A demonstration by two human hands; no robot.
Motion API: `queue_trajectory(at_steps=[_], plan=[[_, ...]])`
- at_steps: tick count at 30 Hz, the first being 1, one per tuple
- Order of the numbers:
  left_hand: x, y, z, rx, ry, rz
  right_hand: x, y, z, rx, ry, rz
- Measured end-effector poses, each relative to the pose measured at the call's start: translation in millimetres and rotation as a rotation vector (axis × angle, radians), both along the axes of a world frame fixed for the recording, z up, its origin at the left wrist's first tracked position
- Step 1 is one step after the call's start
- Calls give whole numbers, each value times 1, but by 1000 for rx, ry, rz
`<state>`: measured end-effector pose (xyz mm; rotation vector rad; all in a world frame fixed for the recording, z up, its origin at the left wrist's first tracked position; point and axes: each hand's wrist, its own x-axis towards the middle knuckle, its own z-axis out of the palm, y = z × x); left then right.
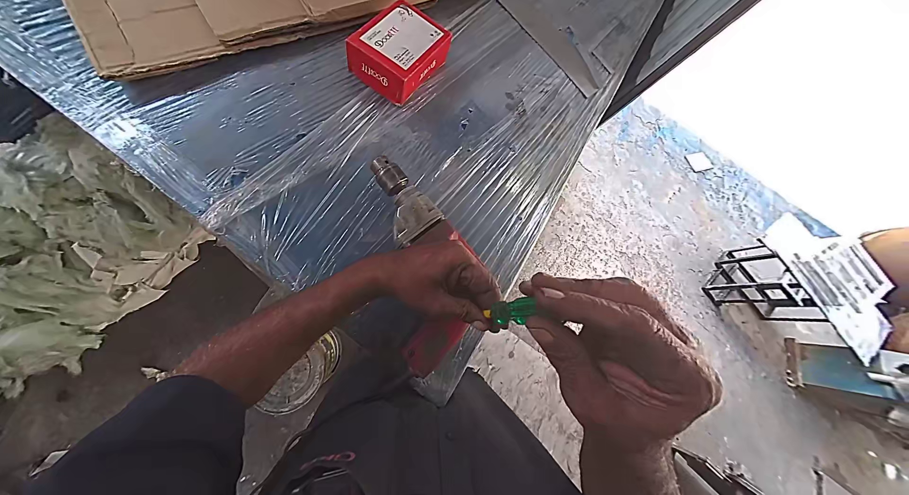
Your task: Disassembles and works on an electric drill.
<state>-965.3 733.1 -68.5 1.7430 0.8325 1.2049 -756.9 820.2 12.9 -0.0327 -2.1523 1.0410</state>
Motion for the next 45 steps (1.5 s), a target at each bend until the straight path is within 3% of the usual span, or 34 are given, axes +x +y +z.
queue_trajectory(at_steps=[5, 11, 16, 21, 25, 31, 35, 40, 45], plan=[[6, 0, 3, -17, 45, 128, 4, -2, -2, 169, -112, 10], [9, 1, 1, -21, 53, 141, -7, -6, -1, 29, 69, -113], [2, 1, -2, -11, -100, -40, -1, -1, 3, 25, -23, 43], [6, 1, 2, -28, -90, 76, 0, -1, -1, 102, -80, 14], [10, 2, -1, -25, -106, 100, -7, -4, -1, 38, 42, -117], [1, -1, -3, -11, -103, -27, -2, -2, 3, 0, -13, 33], [1, 0, -3, -6, -87, 15, 0, 0, 0, 26, -99, 95], [7, 3, -3, -7, -108, 128, -13, -5, -11, 15, -19, -106], [0, 1, -6, -17, -96, 47, -9, -2, -11, -21, -28, 27]])
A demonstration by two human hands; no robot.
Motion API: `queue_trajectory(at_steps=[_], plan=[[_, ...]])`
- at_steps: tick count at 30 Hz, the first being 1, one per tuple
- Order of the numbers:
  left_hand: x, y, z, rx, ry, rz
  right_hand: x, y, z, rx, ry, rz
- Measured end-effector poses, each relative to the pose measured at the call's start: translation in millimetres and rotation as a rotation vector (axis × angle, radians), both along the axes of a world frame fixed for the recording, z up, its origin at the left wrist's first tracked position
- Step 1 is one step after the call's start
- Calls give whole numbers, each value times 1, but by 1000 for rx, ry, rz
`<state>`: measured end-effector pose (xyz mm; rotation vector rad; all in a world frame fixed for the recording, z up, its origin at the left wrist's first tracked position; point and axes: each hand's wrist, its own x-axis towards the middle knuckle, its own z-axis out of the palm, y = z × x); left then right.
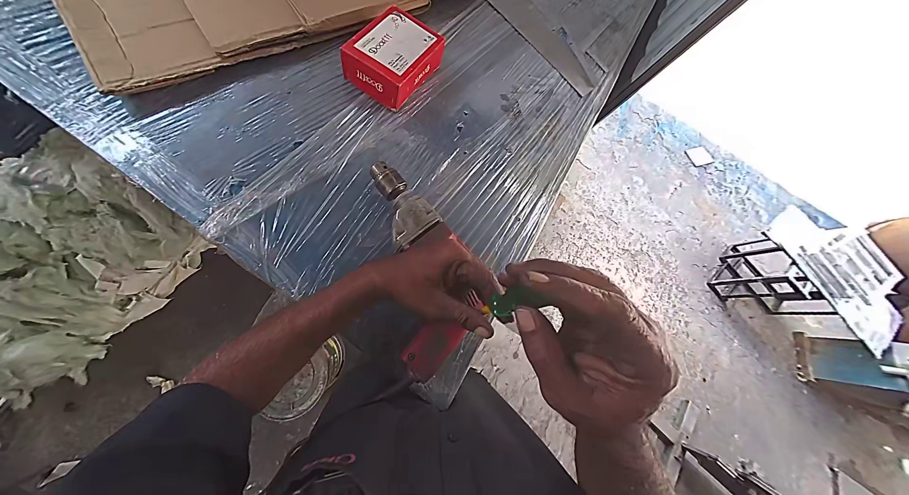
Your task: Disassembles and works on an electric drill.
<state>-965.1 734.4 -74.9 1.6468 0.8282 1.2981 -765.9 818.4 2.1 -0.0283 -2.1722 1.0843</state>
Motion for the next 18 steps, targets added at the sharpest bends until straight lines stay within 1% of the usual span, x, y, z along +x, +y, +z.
queue_trajectory(at_steps=[2, 4, 7, 9, 10, 12, 14, 17, 18], plan=[[-3, 0, 0, 16, 11, -45, 2, 1, 0, 20, -28, 32], [-4, 1, 1, 22, 24, -33, 4, 3, 1, 58, -72, 54], [1, 1, 5, 22, 28, 61, -1, 0, 1, 78, -48, -65], [4, 2, 4, -1, 19, 73, -3, -1, 0, 42, 17, -129], [5, 2, 3, -8, 24, 71, -3, 0, -1, 26, 32, -129], [3, 1, 2, -2, 32, 53, -1, 2, 0, 7, 16, -53], [-1, -1, 3, 5, 21, -8, 2, 3, 2, 20, -18, 28], [-7, -2, 2, 22, 17, -65, 6, 6, 4, 37, -59, 98], [-7, -1, 2, 18, 12, -69, 6, 6, 4, 51, -72, 90]])
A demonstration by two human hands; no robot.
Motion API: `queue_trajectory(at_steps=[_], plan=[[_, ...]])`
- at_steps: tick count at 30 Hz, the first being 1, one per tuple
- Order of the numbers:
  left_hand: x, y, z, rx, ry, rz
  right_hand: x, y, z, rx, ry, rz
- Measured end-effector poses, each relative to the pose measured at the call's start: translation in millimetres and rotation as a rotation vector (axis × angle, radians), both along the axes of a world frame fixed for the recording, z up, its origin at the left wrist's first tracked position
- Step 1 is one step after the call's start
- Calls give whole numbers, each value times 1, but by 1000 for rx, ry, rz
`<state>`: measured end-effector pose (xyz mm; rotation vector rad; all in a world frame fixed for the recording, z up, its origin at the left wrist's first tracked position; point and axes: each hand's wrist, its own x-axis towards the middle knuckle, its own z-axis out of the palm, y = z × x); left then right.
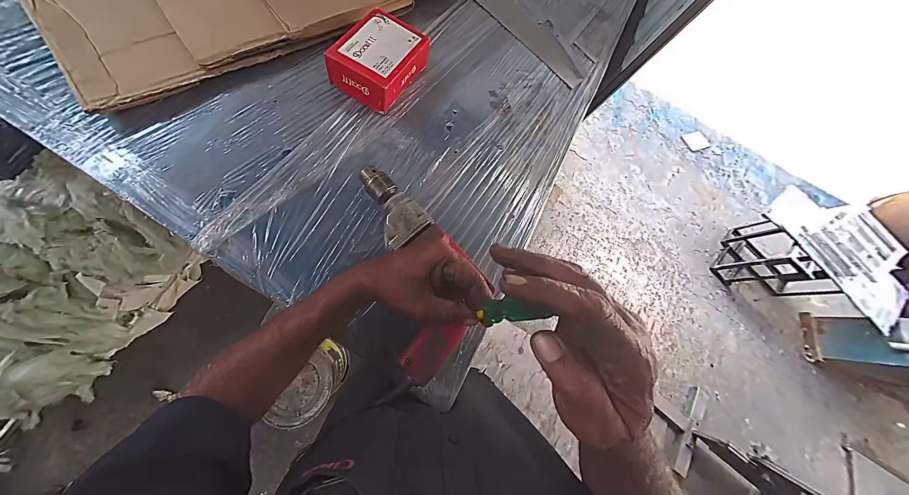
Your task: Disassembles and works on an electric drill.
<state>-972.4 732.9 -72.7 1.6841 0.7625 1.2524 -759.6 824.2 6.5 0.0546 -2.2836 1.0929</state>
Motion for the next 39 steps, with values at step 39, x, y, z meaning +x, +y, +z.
queue_trajectory(at_steps=[39], plan=[[11, 5, -3, -24, 27, 154, -8, -2, -12, -102, 57, -43]])
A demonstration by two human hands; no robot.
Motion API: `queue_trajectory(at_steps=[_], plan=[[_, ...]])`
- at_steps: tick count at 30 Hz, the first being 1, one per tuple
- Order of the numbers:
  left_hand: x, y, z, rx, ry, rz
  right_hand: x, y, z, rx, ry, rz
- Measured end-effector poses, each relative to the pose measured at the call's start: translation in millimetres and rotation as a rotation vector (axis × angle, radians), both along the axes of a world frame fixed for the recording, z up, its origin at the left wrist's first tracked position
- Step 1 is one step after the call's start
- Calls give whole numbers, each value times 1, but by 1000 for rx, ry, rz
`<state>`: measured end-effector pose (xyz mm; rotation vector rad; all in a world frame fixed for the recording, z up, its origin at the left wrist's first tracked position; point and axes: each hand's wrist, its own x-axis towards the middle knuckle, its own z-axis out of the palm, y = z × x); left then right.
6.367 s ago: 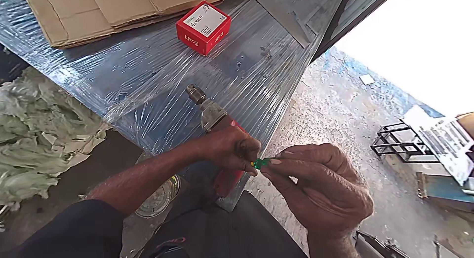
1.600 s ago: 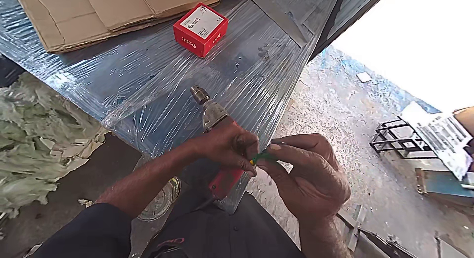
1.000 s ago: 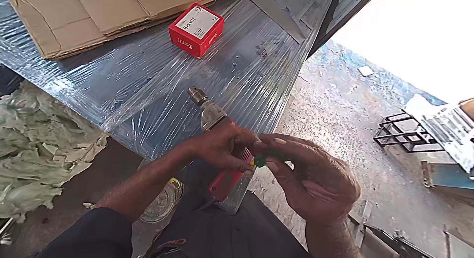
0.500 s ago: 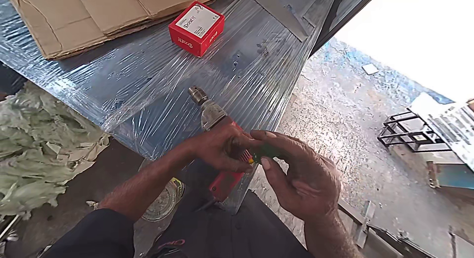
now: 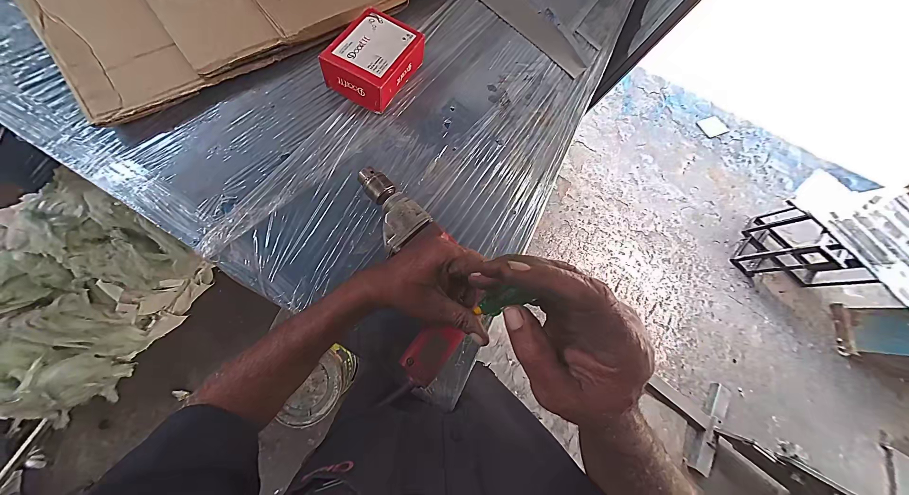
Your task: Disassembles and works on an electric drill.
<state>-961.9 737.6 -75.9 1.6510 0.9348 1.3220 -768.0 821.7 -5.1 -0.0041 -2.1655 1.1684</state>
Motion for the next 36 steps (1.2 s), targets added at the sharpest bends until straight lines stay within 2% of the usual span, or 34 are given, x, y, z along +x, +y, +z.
queue_trajectory(at_steps=[4, 8, 13, 18, 25, 30, 34, 36], plan=[[-8, -4, 5, 21, 122, -44, 6, 7, 15, -116, 197, -75], [-11, -10, 14, 35, 598, -52, 26, 21, 33, -160, 285, -154], [5, -6, 40, 126, 1049, -135, 46, 28, 16, -203, 249, -161], [19, 8, 60, 291, 1328, -261, 60, 28, -2, -224, 178, -123], [42, 26, 79, 272, 1514, -462, 78, 32, -18, -257, 155, -144], [43, 28, 70, 286, 1519, -466, 87, 31, -30, -320, 151, -177], [45, 31, 69, 194, 1519, -481, 90, 29, -42, -362, 134, -183], [44, 30, 68, 210, 1528, -471, 92, 28, -46, -373, 112, -185]])
